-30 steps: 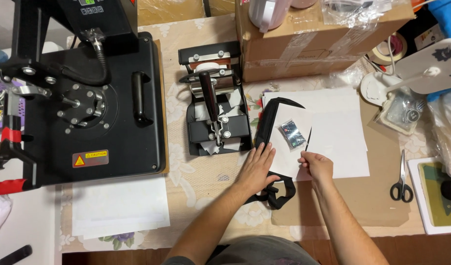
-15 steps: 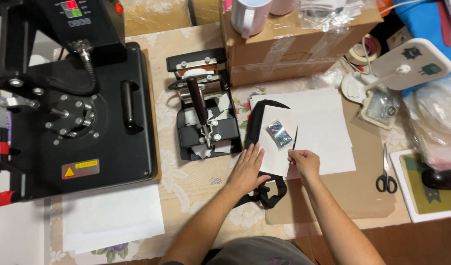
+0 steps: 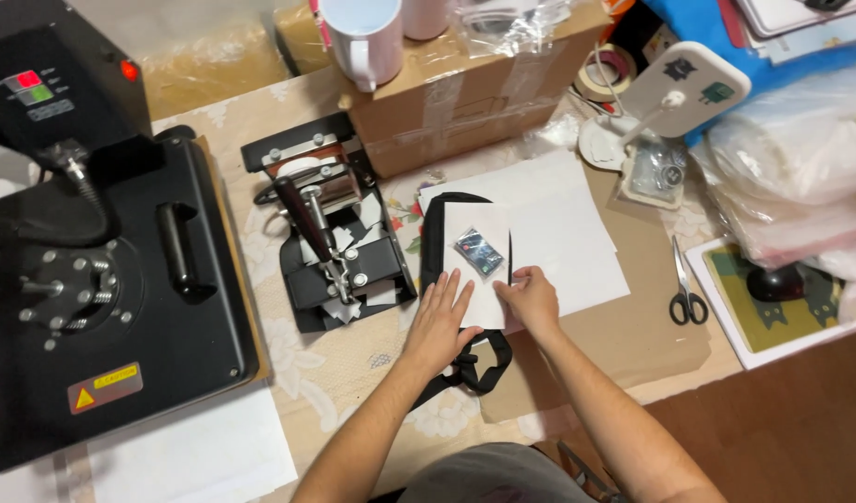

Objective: The person prepares a small bag for heat transfer printing by aligning the design, covering it with a protective sheet, and operating the heat press machine.

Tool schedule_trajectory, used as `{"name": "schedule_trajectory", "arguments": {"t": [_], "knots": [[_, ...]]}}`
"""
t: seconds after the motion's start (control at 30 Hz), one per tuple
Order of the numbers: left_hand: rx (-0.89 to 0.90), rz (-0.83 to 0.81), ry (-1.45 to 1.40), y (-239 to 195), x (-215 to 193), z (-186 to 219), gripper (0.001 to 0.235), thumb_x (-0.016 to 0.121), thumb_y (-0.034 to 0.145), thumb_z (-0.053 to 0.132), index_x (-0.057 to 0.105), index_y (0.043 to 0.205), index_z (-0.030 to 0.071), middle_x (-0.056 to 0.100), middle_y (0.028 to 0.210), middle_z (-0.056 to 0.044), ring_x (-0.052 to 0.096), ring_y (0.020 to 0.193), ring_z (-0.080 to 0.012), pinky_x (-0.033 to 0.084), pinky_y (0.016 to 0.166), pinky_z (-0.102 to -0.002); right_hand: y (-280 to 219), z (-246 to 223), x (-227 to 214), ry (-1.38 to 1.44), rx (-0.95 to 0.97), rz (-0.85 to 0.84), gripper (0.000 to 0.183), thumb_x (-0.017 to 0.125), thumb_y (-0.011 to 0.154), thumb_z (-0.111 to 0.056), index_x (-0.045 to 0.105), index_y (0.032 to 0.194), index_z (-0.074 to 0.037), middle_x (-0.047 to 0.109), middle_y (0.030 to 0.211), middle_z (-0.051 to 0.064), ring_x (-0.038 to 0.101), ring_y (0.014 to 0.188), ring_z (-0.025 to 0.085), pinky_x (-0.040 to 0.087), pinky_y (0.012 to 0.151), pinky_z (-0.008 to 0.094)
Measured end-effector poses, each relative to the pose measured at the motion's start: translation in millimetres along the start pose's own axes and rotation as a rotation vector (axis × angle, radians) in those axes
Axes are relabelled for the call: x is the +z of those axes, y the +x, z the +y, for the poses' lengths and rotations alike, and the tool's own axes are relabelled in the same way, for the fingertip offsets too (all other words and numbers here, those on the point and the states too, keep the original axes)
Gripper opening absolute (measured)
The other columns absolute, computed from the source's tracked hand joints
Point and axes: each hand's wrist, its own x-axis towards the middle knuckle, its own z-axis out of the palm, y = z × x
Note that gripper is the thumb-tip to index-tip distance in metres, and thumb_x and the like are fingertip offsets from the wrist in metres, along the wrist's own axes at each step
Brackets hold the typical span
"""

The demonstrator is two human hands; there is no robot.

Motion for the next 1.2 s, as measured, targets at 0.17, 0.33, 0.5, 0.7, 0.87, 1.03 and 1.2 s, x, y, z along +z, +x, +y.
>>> {"name": "schedule_trajectory", "arguments": {"t": [0.17, 0.33, 0.5, 0.7, 0.87, 1.03, 1.2], "knots": [[0.042, -0.004, 0.06, 16, 25, -1, 0.077, 0.055, 0.096, 0.053, 0.035, 0.155, 0.009, 0.023, 0.164, -0.02, 0.022, 0.151, -0.0379, 0.019, 0.123, -0.049, -15, -25, -17, -0.044, -0.002, -0.037, 0.055, 0.081, 0.082, -0.032, 0.059, 0.122, -0.001, 0.071, 0.087, 0.011, 0.072, 0.092, 0.034, 0.055, 0.084, 0.045], [0.043, -0.002, 0.077, 15, 24, -3, 0.074, 0.057, 0.095, 0.051, 0.038, 0.154, 0.011, 0.026, 0.163, -0.019, 0.026, 0.15, -0.037, 0.024, 0.122, -0.048, 0, -33, -30, -0.033, -0.05, 0.034, 0.051, 0.081, 0.085, -0.027, 0.06, 0.12, 0.002, 0.07, 0.089, 0.017, 0.071, 0.095, 0.04, 0.054, 0.083, 0.049], [0.03, -0.027, 0.059, 15, 18, 0, 0.073, 0.058, 0.096, 0.048, 0.037, 0.155, 0.011, 0.024, 0.164, -0.019, 0.024, 0.15, -0.0379, 0.024, 0.122, -0.047, 6, -14, -26, -0.177, -0.081, -0.057, 0.045, 0.082, 0.081, -0.029, 0.062, 0.114, -0.007, 0.075, 0.094, 0.014, 0.073, 0.095, 0.038, 0.056, 0.081, 0.048], [0.017, -0.055, 0.079, 15, 13, 3, 0.074, 0.058, 0.096, 0.047, 0.035, 0.156, 0.011, 0.022, 0.165, -0.018, 0.023, 0.151, -0.0369, 0.023, 0.122, -0.046, 10, -14, -25, -0.107, -0.095, -0.07, 0.045, 0.082, 0.08, -0.023, 0.063, 0.114, -0.002, 0.071, 0.082, 0.012, 0.074, 0.082, 0.035, 0.055, 0.074, 0.044], [0.008, -0.08, 0.082, 13, 10, 5, 0.075, 0.056, 0.097, 0.049, 0.032, 0.157, 0.012, 0.02, 0.166, -0.018, 0.021, 0.152, -0.037, 0.022, 0.122, -0.046, 26, -22, -29, -0.109, -0.113, -0.043, 0.045, 0.082, 0.081, -0.025, 0.061, 0.115, -0.005, 0.071, 0.081, 0.009, 0.073, 0.088, 0.036, 0.055, 0.079, 0.045], [0.013, -0.12, 0.062, 13, 3, 6, 0.075, 0.055, 0.098, 0.049, 0.03, 0.158, 0.011, 0.018, 0.166, -0.018, 0.019, 0.152, -0.0371, 0.021, 0.122, -0.047, 15, -5, -31, -0.144, -0.098, -0.132, 0.042, 0.082, 0.08, -0.025, 0.062, 0.112, -0.005, 0.073, 0.081, 0.011, 0.074, 0.092, 0.037, 0.055, 0.082, 0.045], [0.014, -0.073, 0.064, 13, 4, 8, 0.075, 0.057, 0.096, 0.051, 0.035, 0.156, 0.011, 0.022, 0.165, -0.019, 0.024, 0.15, -0.0394, 0.025, 0.121, -0.048, -6, 20, -23, -0.122, -0.135, -0.205, 0.042, 0.082, 0.079, -0.025, 0.063, 0.112, -0.007, 0.07, 0.075, 0.007, 0.073, 0.084, 0.032, 0.055, 0.076, 0.041]]}}
